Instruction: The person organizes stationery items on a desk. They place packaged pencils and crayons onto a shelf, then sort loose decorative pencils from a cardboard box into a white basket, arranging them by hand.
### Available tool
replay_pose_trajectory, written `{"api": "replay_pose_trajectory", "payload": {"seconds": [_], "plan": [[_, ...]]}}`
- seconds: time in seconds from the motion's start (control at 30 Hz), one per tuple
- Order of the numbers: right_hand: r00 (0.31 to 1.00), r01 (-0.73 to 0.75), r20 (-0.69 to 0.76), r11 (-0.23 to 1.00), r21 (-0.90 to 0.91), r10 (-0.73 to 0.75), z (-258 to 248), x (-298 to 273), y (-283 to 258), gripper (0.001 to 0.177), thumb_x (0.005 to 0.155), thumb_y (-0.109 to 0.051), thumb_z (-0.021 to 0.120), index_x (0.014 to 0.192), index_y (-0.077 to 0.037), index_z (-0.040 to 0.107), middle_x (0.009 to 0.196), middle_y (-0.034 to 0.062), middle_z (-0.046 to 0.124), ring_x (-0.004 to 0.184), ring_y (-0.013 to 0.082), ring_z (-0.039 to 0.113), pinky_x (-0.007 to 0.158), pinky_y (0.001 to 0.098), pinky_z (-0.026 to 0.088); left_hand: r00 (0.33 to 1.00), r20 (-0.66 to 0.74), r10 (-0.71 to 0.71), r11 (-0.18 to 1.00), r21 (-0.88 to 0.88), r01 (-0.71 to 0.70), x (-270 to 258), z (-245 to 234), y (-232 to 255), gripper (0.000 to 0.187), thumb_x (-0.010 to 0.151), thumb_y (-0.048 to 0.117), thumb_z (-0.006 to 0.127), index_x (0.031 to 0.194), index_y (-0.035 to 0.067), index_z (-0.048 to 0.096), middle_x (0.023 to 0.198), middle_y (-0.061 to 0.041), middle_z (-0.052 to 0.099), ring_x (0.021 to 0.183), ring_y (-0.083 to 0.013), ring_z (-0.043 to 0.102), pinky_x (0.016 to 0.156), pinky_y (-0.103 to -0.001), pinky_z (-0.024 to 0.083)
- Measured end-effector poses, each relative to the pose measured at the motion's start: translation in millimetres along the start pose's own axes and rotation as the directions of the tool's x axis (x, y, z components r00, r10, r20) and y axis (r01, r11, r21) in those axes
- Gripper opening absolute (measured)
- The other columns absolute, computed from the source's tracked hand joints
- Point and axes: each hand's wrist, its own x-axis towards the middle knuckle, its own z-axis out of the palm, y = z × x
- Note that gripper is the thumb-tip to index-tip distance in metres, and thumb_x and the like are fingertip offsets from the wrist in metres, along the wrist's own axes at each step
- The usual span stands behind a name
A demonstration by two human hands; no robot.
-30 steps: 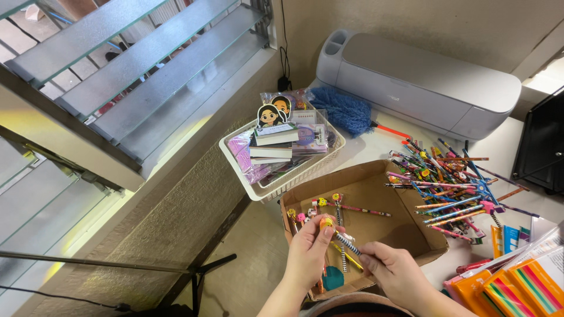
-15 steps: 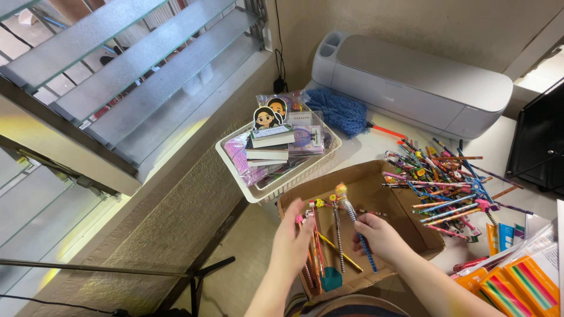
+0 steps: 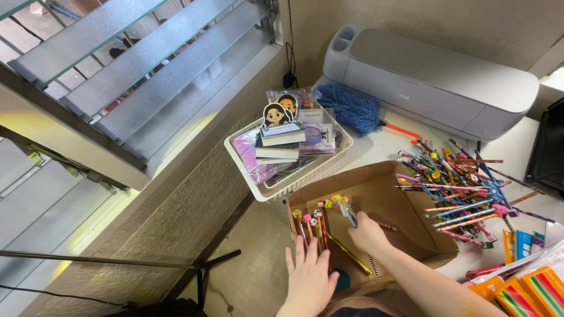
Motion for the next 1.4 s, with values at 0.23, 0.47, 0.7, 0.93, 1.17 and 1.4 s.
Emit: {"api": "replay_pose_trajectory", "payload": {"seconds": [0.23,0.47,0.7,0.93,1.17,1.4], "plan": [[0.983,0.128,0.148,0.981,-0.146,-0.106,14.5,-26.2,-9.5,0.04,0.068,-0.03,0.067,0.099,-0.012,0.051,0.09,0.0121,0.068,0.081,0.0315,0.066,0.069,0.0381,0.05,0.996,-0.09,-0.024,0.951,-0.308,-0.005,-0.1,18.4,-20.2,0.048,0.085,0.022,0.06,0.127,0.005,0.043,0.147,-0.019,0.008,0.137,-0.0404,-0.002,0.105,-0.05,0.025],[0.965,0.259,0.122,0.928,-0.267,-0.234,10.6,-21.1,9.1,0.018,0.073,-0.017,0.053,0.088,-0.012,0.044,0.084,0.0138,0.061,0.075,0.0379,0.058,0.061,0.0449,0.044,0.999,0.042,0.005,0.996,-0.087,-0.001,10.9,15.2,-19.8,0.047,0.089,0.03,0.055,0.128,0.006,0.043,0.145,-0.018,0.02,0.137,-0.0389,0.004,0.104,-0.047,0.023],[0.706,0.56,0.043,0.519,-0.646,-0.707,26.3,-16.8,28.9,0.016,0.07,-0.013,0.059,0.084,-0.019,0.055,0.075,0.0044,0.047,0.046,0.0295,0.058,0.033,0.0452,0.041,0.891,-0.389,0.235,0.963,0.218,-0.159,19.2,55.9,-26.3,0.056,0.068,0.027,0.067,0.117,0.006,0.052,0.123,-0.014,0.046,0.124,-0.0474,0.027,0.094,-0.072,0.019],[0.914,0.386,0.168,0.668,-0.636,-0.368,-48.8,-35.5,-5.3,0.027,0.077,-0.014,0.052,0.1,-0.028,0.055,0.088,0.0015,0.051,0.07,0.0303,0.063,0.056,0.0456,0.05,0.881,-0.314,0.354,0.916,0.305,-0.26,29.6,60.6,-13.3,0.065,0.066,0.027,0.068,0.127,0.015,0.048,0.125,-0.022,0.045,0.117,-0.0507,0.029,0.09,-0.075,0.015],[0.864,0.48,0.413,0.72,-0.501,-0.288,-42.2,-39.0,-3.9,0.028,0.073,-0.013,0.043,0.092,-0.023,0.061,0.091,0.0013,0.063,0.086,0.027,0.06,0.069,0.0416,0.047,0.806,-0.352,0.477,0.861,0.372,-0.347,59.3,92.1,-13.2,0.026,0.069,0.023,0.067,0.093,0.017,0.06,0.07,-0.013,0.056,0.066,-0.0345,0.052,0.063,-0.046,0.037],[0.96,0.277,0.138,0.886,-0.372,-0.242,-70.1,-24.3,17.5,0.013,0.071,-0.019,0.052,0.083,-0.015,0.056,0.083,0.0057,0.066,0.08,0.0273,0.062,0.068,0.0345,0.046,0.789,-0.425,0.444,0.87,0.414,-0.267,59.0,106.2,-19.6,0.005,0.073,0.013,0.055,0.069,0.01,0.057,0.056,-0.011,0.059,0.055,-0.033,0.052,0.052,-0.045,0.035]]}}
